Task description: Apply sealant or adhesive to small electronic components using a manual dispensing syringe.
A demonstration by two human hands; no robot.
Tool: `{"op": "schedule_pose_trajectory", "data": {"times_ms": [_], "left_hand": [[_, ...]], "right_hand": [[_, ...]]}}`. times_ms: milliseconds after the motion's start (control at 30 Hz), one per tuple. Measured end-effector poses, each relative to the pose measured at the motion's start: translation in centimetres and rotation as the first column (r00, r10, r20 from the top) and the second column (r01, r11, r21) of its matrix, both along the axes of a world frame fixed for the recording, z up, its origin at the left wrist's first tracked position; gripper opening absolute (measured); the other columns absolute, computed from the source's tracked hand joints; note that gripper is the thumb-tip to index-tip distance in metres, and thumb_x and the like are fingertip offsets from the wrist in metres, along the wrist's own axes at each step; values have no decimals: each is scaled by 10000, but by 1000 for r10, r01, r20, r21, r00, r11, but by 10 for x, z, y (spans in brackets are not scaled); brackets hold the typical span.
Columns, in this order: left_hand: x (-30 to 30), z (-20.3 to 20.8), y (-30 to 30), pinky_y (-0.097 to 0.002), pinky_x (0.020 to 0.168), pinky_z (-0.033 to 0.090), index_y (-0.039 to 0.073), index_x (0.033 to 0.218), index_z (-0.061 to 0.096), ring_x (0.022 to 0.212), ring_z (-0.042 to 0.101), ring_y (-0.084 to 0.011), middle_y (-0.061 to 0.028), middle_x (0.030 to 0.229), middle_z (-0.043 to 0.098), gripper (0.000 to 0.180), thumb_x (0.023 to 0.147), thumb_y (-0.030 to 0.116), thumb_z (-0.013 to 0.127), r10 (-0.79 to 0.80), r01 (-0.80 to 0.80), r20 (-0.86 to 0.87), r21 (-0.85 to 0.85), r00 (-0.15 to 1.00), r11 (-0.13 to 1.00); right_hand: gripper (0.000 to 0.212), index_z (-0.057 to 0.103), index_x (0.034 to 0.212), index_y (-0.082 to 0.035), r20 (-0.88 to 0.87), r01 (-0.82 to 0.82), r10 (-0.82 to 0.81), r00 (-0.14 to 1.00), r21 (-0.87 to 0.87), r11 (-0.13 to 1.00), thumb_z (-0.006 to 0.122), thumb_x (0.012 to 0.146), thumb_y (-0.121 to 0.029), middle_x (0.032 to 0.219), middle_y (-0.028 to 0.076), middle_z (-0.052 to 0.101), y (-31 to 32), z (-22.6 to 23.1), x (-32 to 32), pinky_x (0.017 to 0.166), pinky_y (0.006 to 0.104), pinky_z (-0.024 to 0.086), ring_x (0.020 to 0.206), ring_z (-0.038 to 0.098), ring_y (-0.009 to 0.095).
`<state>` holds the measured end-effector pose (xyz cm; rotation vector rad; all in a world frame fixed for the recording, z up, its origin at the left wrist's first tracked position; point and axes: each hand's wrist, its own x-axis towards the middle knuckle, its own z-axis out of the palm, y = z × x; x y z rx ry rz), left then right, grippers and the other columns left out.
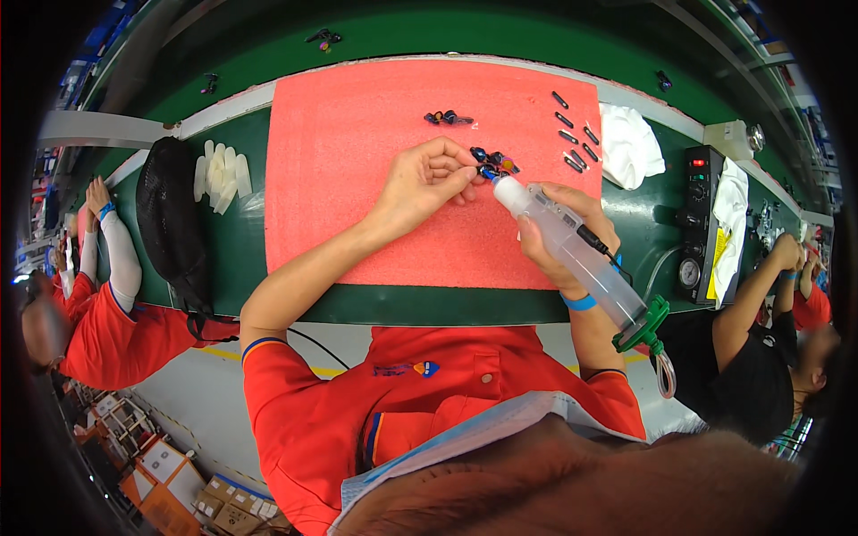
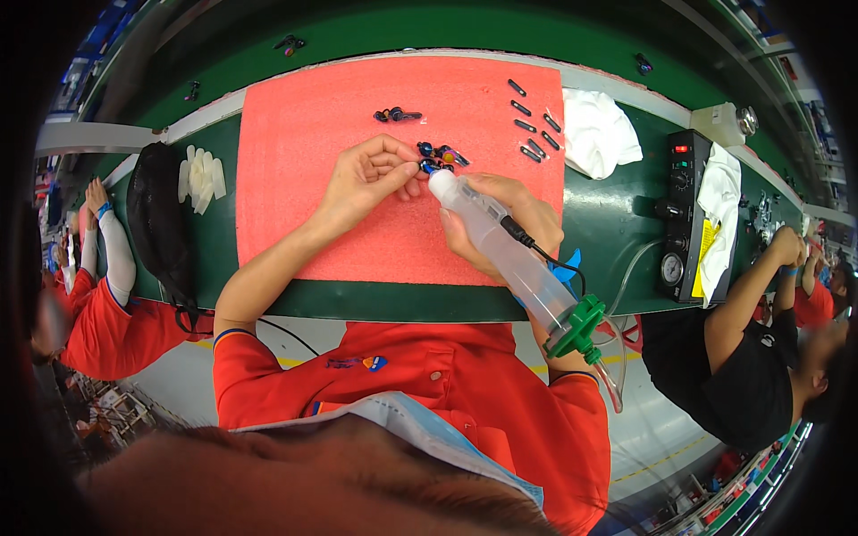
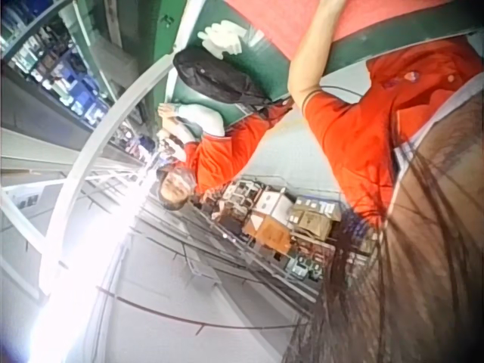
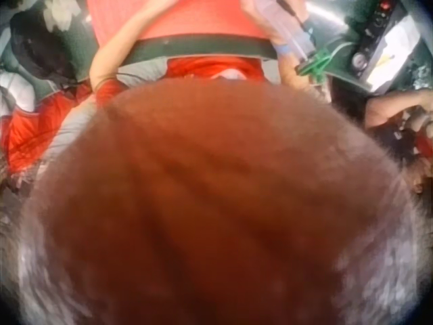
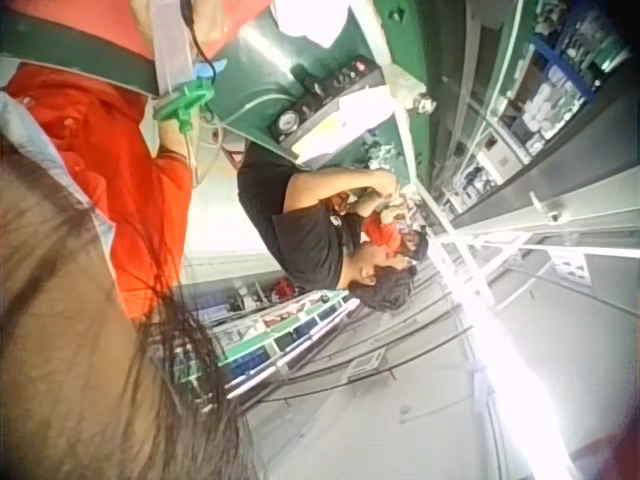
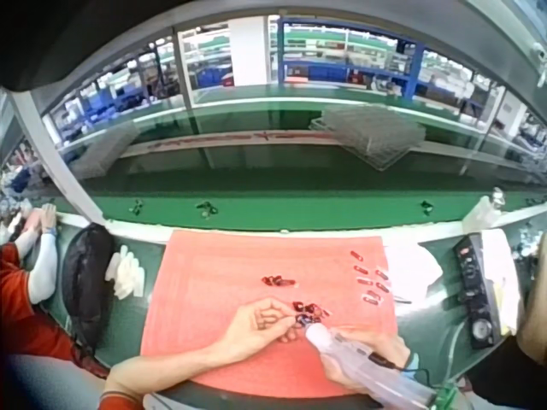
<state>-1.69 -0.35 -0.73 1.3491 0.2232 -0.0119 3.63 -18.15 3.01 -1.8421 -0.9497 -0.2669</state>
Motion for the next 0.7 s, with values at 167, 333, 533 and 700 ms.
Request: {"op": "schedule_pose_trajectory", "data": {"times_ms": [167, 333, 533, 700], "left_hand": [[0, -1, 1, -215, 558, 457, -18, 870, 490, 630, 558, -106, -100, 768, 585, 84, 804, 34, 500, 1, -1, -7, -4, 1000, 1000], [0, 0, 1, -215, 562, 457, -19, 872, 490, 637, 560, -108, -102, 770, 586, 90, 804, 39, 502, -2, 2, -2, 3, 1000, 1000], [0, 0, 0, -216, 561, 456, -20, 874, 489, 638, 560, -109, -105, 775, 587, 92, 805, 41, 501, -11, 11, 1, 30, 1000, 999], [-1, -3, 2, -226, 585, 465, -30, 911, 498, 657, 569, -120, -110, 799, 591, 121, 808, 34, 493, 20, -20, -8, -27, 1000, 999]], "right_hand": [[359, 520, 901, -23, -20, -2, 2, 1000, -6, 1000, 687, 603, -135, 760, 110, 617, -1, 1, 0, 603, 259, 489, 659, 614, 194], [349, 525, 895, -21, -25, 24, -24, 999, -18, 1000, 683, 606, -138, 745, 100, 618, -3, 1, 0, 591, 256, 485, 647, 614, 186], [335, 521, 892, -18, -54, 48, -51, 997, -42, 998, 673, 622, -145, 760, 103, 609, -2, 2, 0, 592, 256, 479, 654, 604, 172], [394, 449, 958, -11, -17, -51, 52, 998, 78, 996, 651, 663, -177, 815, 148, 578, -8, -2, 3, 624, 270, 473, 678, 587, 197]]}}
